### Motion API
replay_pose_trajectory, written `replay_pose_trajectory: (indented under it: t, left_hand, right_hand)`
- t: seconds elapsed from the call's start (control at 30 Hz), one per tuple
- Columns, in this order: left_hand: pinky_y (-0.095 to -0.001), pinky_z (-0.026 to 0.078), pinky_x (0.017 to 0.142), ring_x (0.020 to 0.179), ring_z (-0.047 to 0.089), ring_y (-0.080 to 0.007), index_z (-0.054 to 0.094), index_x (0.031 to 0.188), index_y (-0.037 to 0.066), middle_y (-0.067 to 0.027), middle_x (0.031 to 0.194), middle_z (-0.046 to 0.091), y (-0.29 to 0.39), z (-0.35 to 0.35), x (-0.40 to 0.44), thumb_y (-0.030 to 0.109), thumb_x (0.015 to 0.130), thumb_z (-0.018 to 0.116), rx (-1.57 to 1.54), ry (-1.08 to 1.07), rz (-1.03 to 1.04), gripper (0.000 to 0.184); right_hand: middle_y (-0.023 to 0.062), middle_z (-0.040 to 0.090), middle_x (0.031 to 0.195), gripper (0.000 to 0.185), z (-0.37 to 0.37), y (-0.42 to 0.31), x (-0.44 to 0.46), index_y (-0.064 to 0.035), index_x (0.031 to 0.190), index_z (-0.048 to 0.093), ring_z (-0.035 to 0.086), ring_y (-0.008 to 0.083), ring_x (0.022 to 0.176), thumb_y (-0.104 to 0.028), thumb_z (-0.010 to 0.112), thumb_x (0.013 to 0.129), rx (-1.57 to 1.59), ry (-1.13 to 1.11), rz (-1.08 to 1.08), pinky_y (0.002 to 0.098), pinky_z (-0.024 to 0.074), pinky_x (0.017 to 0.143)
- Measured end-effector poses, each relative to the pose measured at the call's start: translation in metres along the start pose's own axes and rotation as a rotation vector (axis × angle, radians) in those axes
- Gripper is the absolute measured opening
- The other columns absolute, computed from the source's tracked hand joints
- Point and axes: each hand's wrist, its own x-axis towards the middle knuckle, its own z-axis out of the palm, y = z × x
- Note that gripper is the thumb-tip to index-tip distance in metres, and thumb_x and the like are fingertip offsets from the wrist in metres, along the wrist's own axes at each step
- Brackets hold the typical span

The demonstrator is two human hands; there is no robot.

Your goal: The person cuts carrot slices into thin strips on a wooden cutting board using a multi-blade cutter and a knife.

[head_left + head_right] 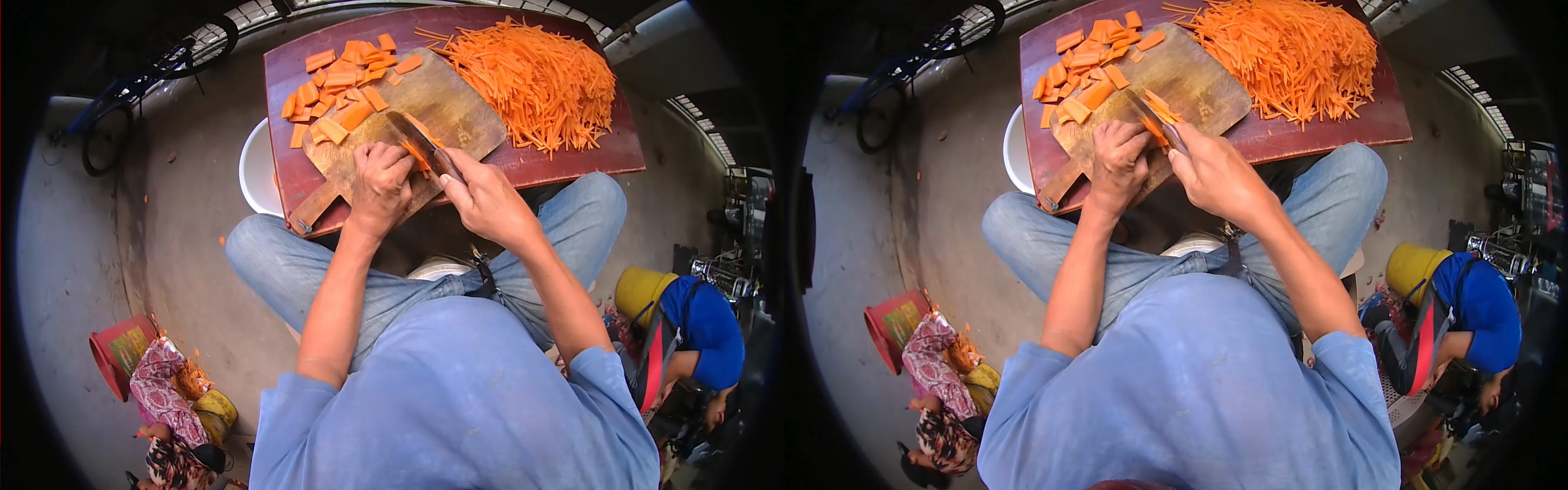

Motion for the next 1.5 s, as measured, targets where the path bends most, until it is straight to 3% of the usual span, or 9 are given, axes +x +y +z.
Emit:
replay_pose_trajectory:
  t: [0.03, 0.67, 0.77, 0.87, 1.07, 1.17, 1.27, 1.5]
  left_hand:
    - [-0.0458, 0.044, 0.100, 0.097, 0.067, -0.0273, 0.076, 0.096, 0.008, -0.0047, 0.098, 0.071, 0.000, -0.001, 0.000, -0.002, 0.077, 0.072, -0.002, 0.001, -0.001, 0.022]
    - [-0.0455, 0.045, 0.100, 0.101, 0.068, -0.0284, 0.076, 0.097, 0.007, -0.0065, 0.100, 0.072, 0.000, -0.003, -0.004, -0.004, 0.076, 0.072, -0.007, -0.050, -0.033, 0.024]
    - [-0.0453, 0.045, 0.100, 0.101, 0.068, -0.0284, 0.077, 0.098, 0.006, -0.0067, 0.100, 0.073, 0.001, -0.004, -0.002, -0.003, 0.076, 0.072, -0.001, -0.029, -0.025, 0.024]
    - [-0.0446, 0.048, 0.097, 0.098, 0.067, -0.0303, 0.077, 0.097, 0.007, -0.0083, 0.099, 0.073, 0.001, -0.001, -0.004, -0.005, 0.076, 0.071, -0.007, 0.024, -0.025, 0.024]
    - [-0.0456, 0.046, 0.098, 0.100, 0.067, -0.0305, 0.076, 0.098, 0.005, -0.0080, 0.101, 0.072, -0.002, 0.000, -0.004, -0.003, 0.076, 0.071, 0.012, -0.015, 0.001, 0.024]
    - [-0.0459, 0.046, 0.098, 0.100, 0.067, -0.0307, 0.075, 0.098, 0.004, -0.0082, 0.100, 0.072, 0.001, -0.002, -0.004, -0.002, 0.076, 0.071, 0.020, -0.022, -0.018, 0.023]
    - [-0.0455, 0.049, 0.096, 0.099, 0.067, -0.0310, 0.076, 0.097, 0.006, -0.0079, 0.097, 0.070, 0.000, 0.000, -0.004, -0.004, 0.075, 0.072, 0.013, 0.015, -0.012, 0.024]
    - [-0.0457, 0.049, 0.096, 0.098, 0.067, -0.0313, 0.076, 0.097, 0.005, -0.0087, 0.097, 0.071, -0.001, 0.002, -0.005, -0.005, 0.075, 0.072, 0.022, 0.015, -0.017, 0.024]
  right_hand:
    - [0.0388, 0.067, 0.099, 0.026, -0.002, -0.004, -0.003, 0.0043, 0.127, 0.057, 0.065, 0.0598, 0.098, -0.011, 0.060, 0.107, 0.028, -0.006, 0.017, 0.0607, 0.0513, 0.080]
    - [0.0395, 0.068, 0.102, 0.031, 0.011, 0.006, -0.017, 0.0024, 0.132, 0.055, 0.064, 0.0613, 0.102, -0.014, 0.060, 0.107, -0.001, -0.040, 0.076, 0.0629, 0.0508, 0.082]
    - [0.0301, 0.069, 0.101, 0.035, 0.011, 0.008, -0.014, 0.0030, 0.139, 0.059, 0.067, 0.0527, 0.092, -0.011, 0.061, 0.107, -0.015, -0.023, 0.043, 0.0505, 0.0546, 0.083]
    - [0.0394, 0.068, 0.102, 0.032, 0.002, -0.002, -0.025, 0.0031, 0.133, 0.054, 0.065, 0.0612, 0.101, -0.014, 0.060, 0.107, 0.002, -0.035, 0.087, 0.0628, 0.0509, 0.082]
    - [0.0387, 0.068, 0.101, 0.032, 0.014, 0.009, -0.017, 0.0032, 0.133, 0.057, 0.066, 0.0603, 0.100, -0.015, 0.061, 0.107, -0.001, -0.016, 0.030, 0.0613, 0.0517, 0.081]
    - [0.0387, 0.068, 0.100, 0.031, 0.004, -0.001, -0.020, 0.0039, 0.131, 0.056, 0.066, 0.0603, 0.099, -0.015, 0.061, 0.107, 0.010, -0.066, 0.127, 0.0611, 0.0517, 0.081]
    - [0.0284, 0.067, 0.096, 0.033, 0.001, -0.001, -0.034, 0.0025, 0.136, 0.061, 0.070, 0.0461, 0.088, -0.012, 0.062, 0.107, -0.010, -0.024, 0.083, 0.0475, 0.0550, 0.081]
    - [0.0261, 0.068, 0.096, 0.032, 0.010, 0.008, -0.020, 0.0019, 0.135, 0.061, 0.070, 0.0453, 0.088, -0.012, 0.063, 0.107, -0.055, -0.042, 0.089, 0.0491, 0.0541, 0.080]
